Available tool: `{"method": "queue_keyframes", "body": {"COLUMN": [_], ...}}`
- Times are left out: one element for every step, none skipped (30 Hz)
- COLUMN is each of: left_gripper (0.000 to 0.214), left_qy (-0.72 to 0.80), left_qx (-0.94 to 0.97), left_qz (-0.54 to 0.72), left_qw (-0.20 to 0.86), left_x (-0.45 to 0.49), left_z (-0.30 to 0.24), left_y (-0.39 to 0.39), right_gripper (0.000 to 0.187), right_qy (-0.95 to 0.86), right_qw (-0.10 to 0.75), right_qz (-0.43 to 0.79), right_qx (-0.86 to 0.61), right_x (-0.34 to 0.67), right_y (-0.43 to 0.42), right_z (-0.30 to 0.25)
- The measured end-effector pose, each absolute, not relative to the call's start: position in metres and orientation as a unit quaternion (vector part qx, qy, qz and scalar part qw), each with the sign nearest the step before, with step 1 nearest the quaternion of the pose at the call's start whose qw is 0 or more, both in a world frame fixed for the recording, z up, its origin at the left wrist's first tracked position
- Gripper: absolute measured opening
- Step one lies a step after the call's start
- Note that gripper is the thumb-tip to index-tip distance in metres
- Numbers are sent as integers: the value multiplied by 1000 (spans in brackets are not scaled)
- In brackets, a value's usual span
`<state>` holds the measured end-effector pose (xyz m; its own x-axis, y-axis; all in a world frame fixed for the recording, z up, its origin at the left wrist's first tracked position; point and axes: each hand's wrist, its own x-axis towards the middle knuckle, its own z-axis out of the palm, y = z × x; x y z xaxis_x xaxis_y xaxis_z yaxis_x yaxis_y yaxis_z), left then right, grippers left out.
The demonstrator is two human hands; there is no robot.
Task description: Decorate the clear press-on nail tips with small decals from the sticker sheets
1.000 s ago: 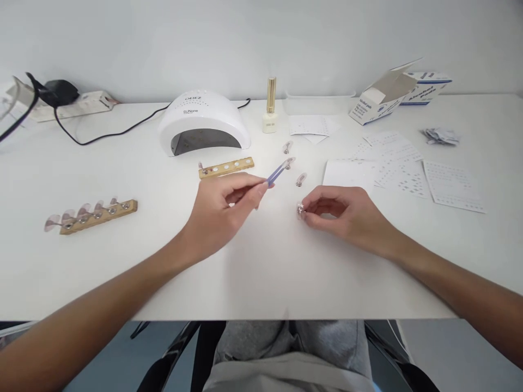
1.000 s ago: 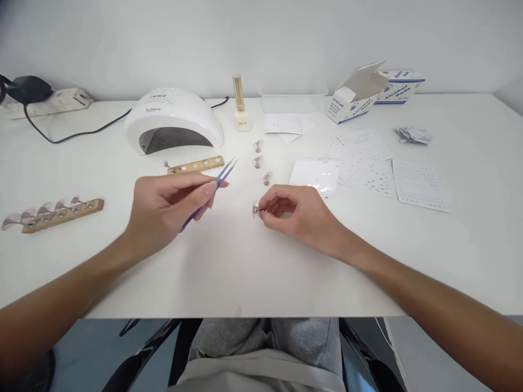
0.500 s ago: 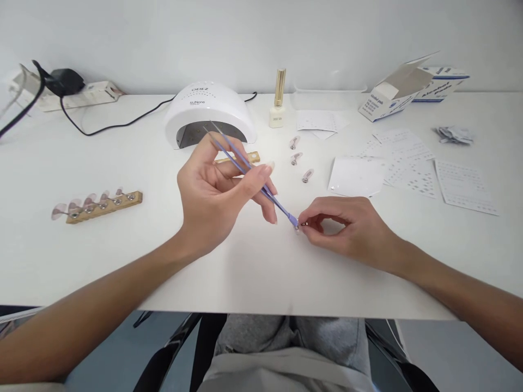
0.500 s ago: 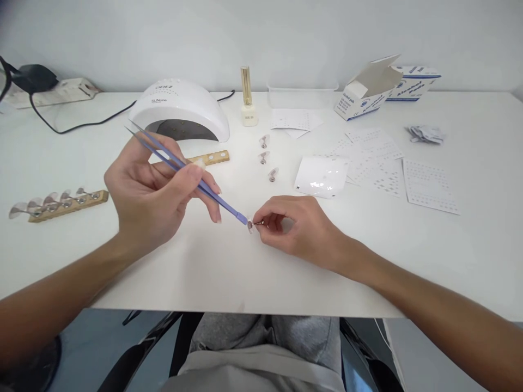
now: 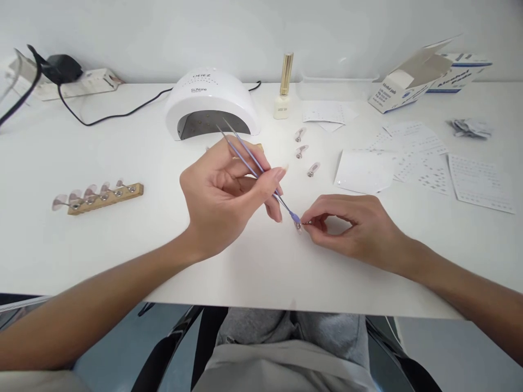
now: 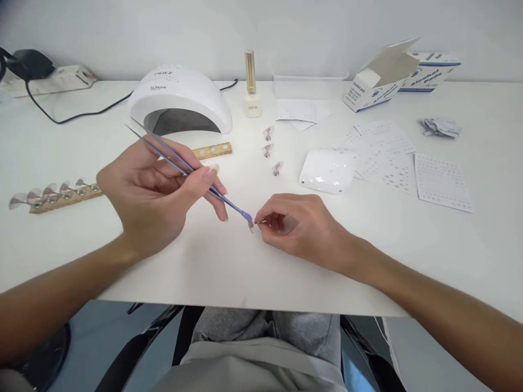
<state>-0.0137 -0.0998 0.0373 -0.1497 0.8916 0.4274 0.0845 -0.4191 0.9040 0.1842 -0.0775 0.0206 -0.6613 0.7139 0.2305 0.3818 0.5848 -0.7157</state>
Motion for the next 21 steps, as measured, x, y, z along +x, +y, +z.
{"method": "queue_keyframes", "body": {"left_gripper": [10,10,10,10,10,11,11,11,11,10,10,10,10,10,10,10,10,10,11,11,11], "left_qy": [432,431,429,427,424,420,417,414,414,415,420,427,435,442,448,451,452,452,453,457,462], "left_qx": [566,567,568,570,571,571,570,569,568,566,563,562,560,559,560,562,563,562,562,561,558], "left_qz": [625,626,628,630,634,638,641,643,643,640,635,628,621,617,614,613,616,621,625,624,624], "left_qw": [321,317,314,310,305,302,299,301,305,313,321,330,334,334,331,325,317,306,298,295,294], "left_x": [-13,-13,-13,-14,-14,-15,-15,-15,-15,-15,-15,-14,-13,-12,-11,-10,-10,-10,-10,-11,-12], "left_z": [37,37,37,37,37,37,36,36,36,37,37,38,39,40,41,41,42,42,42,42,41], "left_y": [-100,-100,-100,-99,-99,-98,-97,-97,-97,-98,-99,-100,-102,-103,-104,-105,-105,-104,-103,-102,-101], "right_gripper": [17,16,16,16,16,16,16,16,15,15,16,16,16,16,16,17,17,17,17,17,17], "right_qy": [-852,-852,-852,-852,-852,-851,-851,-851,-852,-852,-853,-854,-855,-856,-857,-857,-857,-857,-857,-857,-855], "right_qw": [258,259,260,261,262,263,263,264,263,262,260,258,255,252,249,247,243,242,241,240,237], "right_qz": [323,322,322,322,322,322,321,321,320,320,319,318,317,317,317,319,321,322,324,325,326], "right_qx": [-320,-319,-319,-320,-320,-320,-320,-320,-320,-320,-321,-321,-321,-321,-321,-321,-321,-320,-320,-321,-325], "right_x": [184,184,185,185,185,185,186,186,185,185,185,184,184,184,184,184,184,185,185,185,185], "right_y": [-77,-77,-78,-78,-78,-78,-78,-78,-78,-78,-78,-78,-78,-78,-79,-79,-79,-79,-79,-79,-79], "right_z": [21,21,21,21,22,22,22,21,21,21,21,21,21,21,22,22,22,22,23,23,23]}}
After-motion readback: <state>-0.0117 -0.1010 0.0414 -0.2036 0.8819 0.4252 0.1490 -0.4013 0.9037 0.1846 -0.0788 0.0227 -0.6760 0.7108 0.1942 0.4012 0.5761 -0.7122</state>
